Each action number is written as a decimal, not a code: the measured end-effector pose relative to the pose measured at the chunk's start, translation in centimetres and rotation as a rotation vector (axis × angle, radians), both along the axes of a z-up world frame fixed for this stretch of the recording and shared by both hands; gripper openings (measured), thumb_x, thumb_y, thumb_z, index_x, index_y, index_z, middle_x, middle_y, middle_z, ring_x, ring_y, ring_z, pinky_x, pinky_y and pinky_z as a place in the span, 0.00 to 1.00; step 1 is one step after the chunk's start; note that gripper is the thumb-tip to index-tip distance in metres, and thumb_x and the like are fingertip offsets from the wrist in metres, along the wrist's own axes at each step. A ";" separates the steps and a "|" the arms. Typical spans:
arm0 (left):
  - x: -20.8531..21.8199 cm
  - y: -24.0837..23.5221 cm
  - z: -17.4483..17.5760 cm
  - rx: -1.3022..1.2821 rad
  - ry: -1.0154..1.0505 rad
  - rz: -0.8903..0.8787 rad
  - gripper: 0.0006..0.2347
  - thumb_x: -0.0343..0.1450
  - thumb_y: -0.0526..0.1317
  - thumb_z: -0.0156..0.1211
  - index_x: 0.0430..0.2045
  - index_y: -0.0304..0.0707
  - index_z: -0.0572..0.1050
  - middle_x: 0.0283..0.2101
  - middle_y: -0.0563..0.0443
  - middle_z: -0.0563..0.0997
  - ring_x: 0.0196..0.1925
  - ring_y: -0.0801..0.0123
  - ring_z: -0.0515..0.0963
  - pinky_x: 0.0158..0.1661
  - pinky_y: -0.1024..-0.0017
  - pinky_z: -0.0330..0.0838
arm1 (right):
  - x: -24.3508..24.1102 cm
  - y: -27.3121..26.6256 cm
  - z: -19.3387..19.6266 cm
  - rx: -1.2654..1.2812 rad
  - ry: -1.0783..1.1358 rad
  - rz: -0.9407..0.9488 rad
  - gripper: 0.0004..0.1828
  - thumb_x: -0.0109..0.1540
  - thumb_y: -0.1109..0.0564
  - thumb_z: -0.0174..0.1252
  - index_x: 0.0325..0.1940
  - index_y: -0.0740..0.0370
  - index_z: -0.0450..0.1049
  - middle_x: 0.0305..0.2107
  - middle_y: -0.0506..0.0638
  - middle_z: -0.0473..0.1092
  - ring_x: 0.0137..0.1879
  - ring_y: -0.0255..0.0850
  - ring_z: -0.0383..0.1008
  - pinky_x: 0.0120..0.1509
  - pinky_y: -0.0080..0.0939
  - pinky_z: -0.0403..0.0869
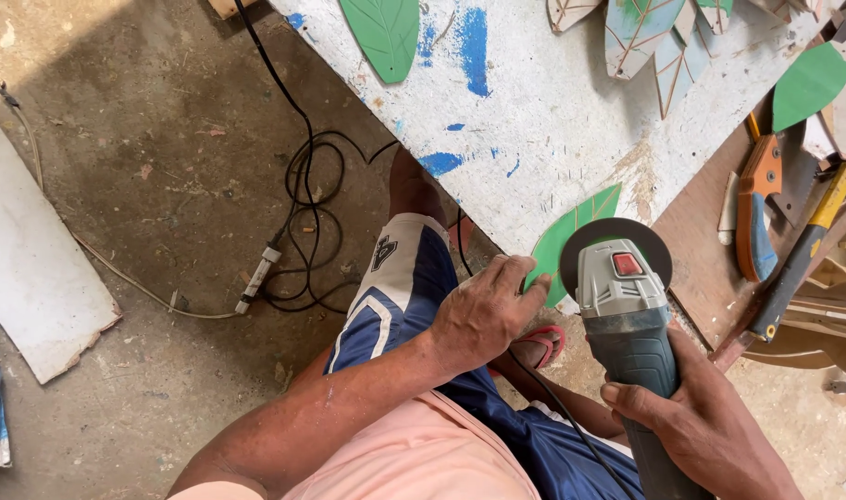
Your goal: Grinding the edges of leaf-shaped cutouts using a handheld angle grinder on a workbench
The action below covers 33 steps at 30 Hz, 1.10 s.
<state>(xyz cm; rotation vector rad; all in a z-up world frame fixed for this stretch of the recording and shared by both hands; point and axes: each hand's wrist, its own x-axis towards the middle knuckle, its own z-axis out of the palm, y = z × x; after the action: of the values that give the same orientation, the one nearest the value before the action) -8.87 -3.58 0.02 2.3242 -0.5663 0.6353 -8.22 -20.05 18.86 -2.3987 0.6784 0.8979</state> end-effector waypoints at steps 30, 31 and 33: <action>0.8 1.6 0.2 0.027 -0.207 0.069 0.06 0.75 0.29 0.58 0.33 0.44 0.76 0.52 0.48 0.83 0.36 0.63 0.76 0.30 0.69 0.67 | 2.8 3.2 1.8 0.019 -0.026 -0.194 0.30 0.56 0.66 0.63 0.64 0.63 0.71 0.39 0.71 0.76 0.38 0.63 0.79 0.41 0.62 0.76; 0.9 1.6 0.1 0.021 -0.204 0.067 0.06 0.75 0.29 0.58 0.33 0.44 0.76 0.52 0.48 0.83 0.36 0.63 0.76 0.30 0.69 0.67 | 2.1 2.8 1.8 0.012 -0.024 -0.196 0.30 0.56 0.66 0.63 0.64 0.63 0.71 0.39 0.71 0.76 0.38 0.63 0.79 0.41 0.62 0.76; 1.2 1.6 -0.2 -0.009 -0.261 0.038 0.05 0.76 0.31 0.58 0.31 0.43 0.75 0.46 0.49 0.82 0.34 0.62 0.74 0.28 0.68 0.63 | 0.7 2.2 1.7 -0.040 0.016 -0.189 0.23 0.54 0.67 0.65 0.55 0.67 0.78 0.30 0.74 0.79 0.33 0.60 0.74 0.38 0.54 0.71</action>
<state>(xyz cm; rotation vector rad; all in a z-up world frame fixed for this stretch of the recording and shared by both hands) -7.62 -1.98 -0.15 2.2633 -0.6359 0.9654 -7.50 -17.83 20.57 -2.3167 0.9197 0.8325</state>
